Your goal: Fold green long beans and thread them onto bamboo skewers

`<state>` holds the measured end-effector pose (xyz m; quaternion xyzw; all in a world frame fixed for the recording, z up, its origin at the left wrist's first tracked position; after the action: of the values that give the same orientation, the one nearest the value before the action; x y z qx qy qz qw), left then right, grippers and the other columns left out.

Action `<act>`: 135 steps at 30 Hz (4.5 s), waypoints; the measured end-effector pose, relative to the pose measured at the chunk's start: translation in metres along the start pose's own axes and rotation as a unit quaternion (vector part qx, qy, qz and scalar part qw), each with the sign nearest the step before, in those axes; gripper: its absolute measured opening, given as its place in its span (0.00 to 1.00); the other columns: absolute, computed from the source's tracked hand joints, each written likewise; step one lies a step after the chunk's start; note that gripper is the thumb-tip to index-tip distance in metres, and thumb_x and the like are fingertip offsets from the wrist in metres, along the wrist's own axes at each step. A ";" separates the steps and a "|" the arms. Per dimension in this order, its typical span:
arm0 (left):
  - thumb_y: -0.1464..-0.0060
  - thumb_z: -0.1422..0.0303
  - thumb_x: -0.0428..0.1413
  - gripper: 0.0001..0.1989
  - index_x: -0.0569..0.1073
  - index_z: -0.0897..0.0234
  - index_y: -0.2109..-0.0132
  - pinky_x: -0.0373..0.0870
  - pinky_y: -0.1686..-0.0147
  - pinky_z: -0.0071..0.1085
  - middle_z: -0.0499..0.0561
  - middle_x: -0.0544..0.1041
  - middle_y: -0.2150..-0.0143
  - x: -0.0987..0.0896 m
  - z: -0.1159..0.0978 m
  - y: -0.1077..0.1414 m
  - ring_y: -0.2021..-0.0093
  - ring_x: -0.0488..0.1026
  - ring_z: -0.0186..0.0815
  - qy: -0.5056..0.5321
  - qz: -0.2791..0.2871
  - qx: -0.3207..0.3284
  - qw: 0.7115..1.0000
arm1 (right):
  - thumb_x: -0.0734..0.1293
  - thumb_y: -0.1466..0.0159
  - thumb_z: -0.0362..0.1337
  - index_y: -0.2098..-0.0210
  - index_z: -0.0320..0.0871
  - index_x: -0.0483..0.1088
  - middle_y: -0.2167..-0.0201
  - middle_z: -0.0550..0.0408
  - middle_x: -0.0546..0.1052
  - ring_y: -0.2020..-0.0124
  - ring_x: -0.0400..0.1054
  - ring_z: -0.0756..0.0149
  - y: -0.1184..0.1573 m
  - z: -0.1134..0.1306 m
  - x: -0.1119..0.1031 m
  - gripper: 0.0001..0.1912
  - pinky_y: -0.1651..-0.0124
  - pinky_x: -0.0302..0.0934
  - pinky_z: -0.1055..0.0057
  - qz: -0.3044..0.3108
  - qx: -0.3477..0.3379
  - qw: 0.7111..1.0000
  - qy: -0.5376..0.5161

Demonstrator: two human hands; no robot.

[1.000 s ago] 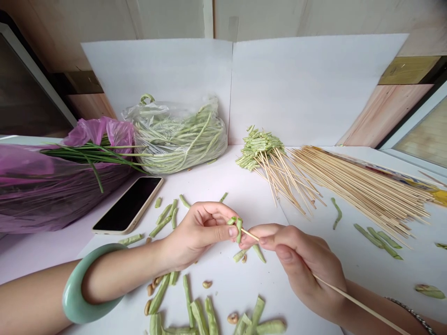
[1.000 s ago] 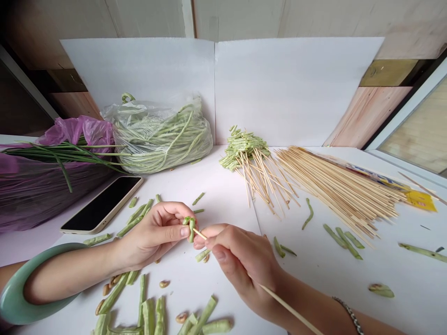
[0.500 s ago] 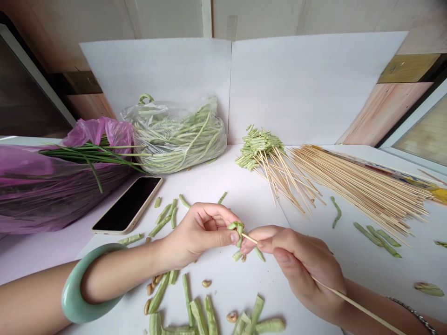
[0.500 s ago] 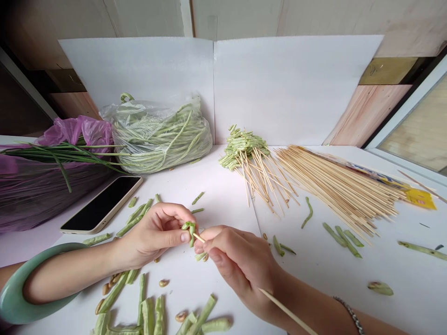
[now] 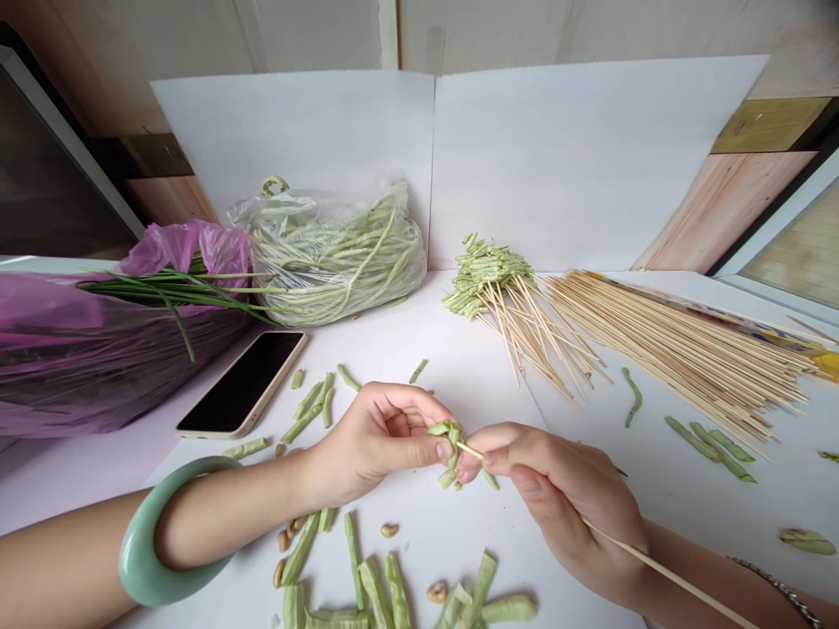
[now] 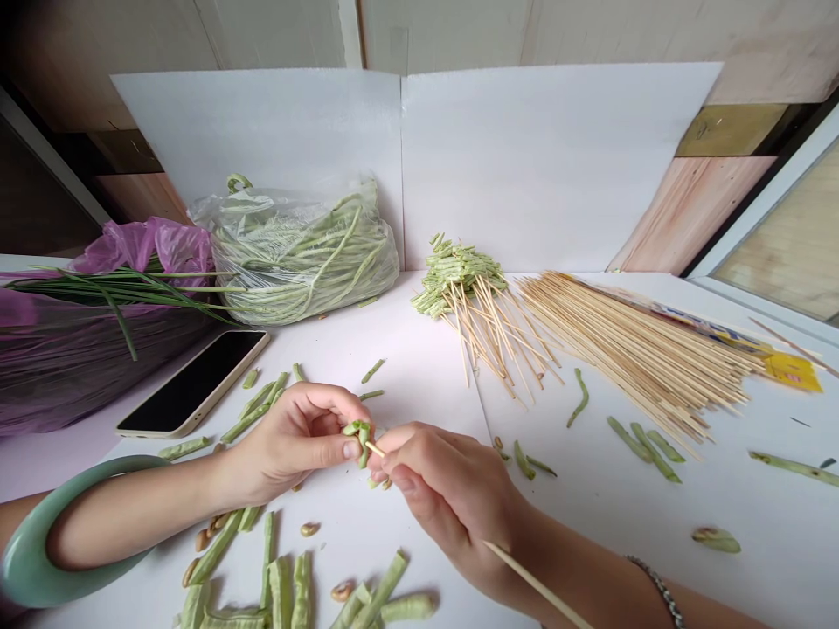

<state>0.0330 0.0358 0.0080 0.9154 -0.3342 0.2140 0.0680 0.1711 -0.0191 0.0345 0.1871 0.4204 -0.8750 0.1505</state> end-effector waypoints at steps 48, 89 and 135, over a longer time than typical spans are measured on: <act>0.61 0.75 0.70 0.09 0.77 0.67 0.71 0.73 0.70 0.25 0.48 0.79 0.73 -0.007 0.003 -0.007 0.73 0.75 0.30 0.066 0.029 0.027 0.997 | 0.54 0.28 0.36 0.57 0.45 0.62 0.59 0.50 0.77 0.61 0.74 0.70 0.003 0.001 -0.004 0.08 0.60 0.68 0.78 0.014 0.002 1.000 0.010; 0.58 0.75 0.68 0.04 0.80 0.69 0.72 0.73 0.69 0.23 0.50 0.80 0.74 -0.005 0.003 -0.003 0.73 0.75 0.29 -0.003 -0.020 -0.003 1.000 | 0.53 0.29 0.32 0.57 0.43 0.64 0.65 0.53 0.75 0.65 0.72 0.72 0.005 -0.006 0.001 0.10 0.61 0.66 0.78 0.013 0.030 0.999 0.017; 0.54 0.66 0.67 0.09 0.81 0.69 0.67 0.67 0.65 0.27 0.50 0.77 0.75 -0.016 -0.002 -0.005 0.71 0.71 0.30 -0.046 -0.097 0.043 0.993 | 0.55 0.28 0.36 0.62 0.46 0.70 0.69 0.56 0.78 0.66 0.75 0.68 0.004 -0.021 -0.006 0.14 0.62 0.70 0.71 -0.094 0.129 0.984 -0.084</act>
<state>0.0248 0.0493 0.0032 0.9544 -0.2370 0.1785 0.0332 0.1825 -0.0045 0.0226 0.0907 0.3054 -0.9447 0.0771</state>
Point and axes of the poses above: each hand's wrist, its own y-axis away from the middle knuckle, its own x-axis out of the palm, z = x × y, the point moved 5 cm from there along -y, towards the middle knuckle
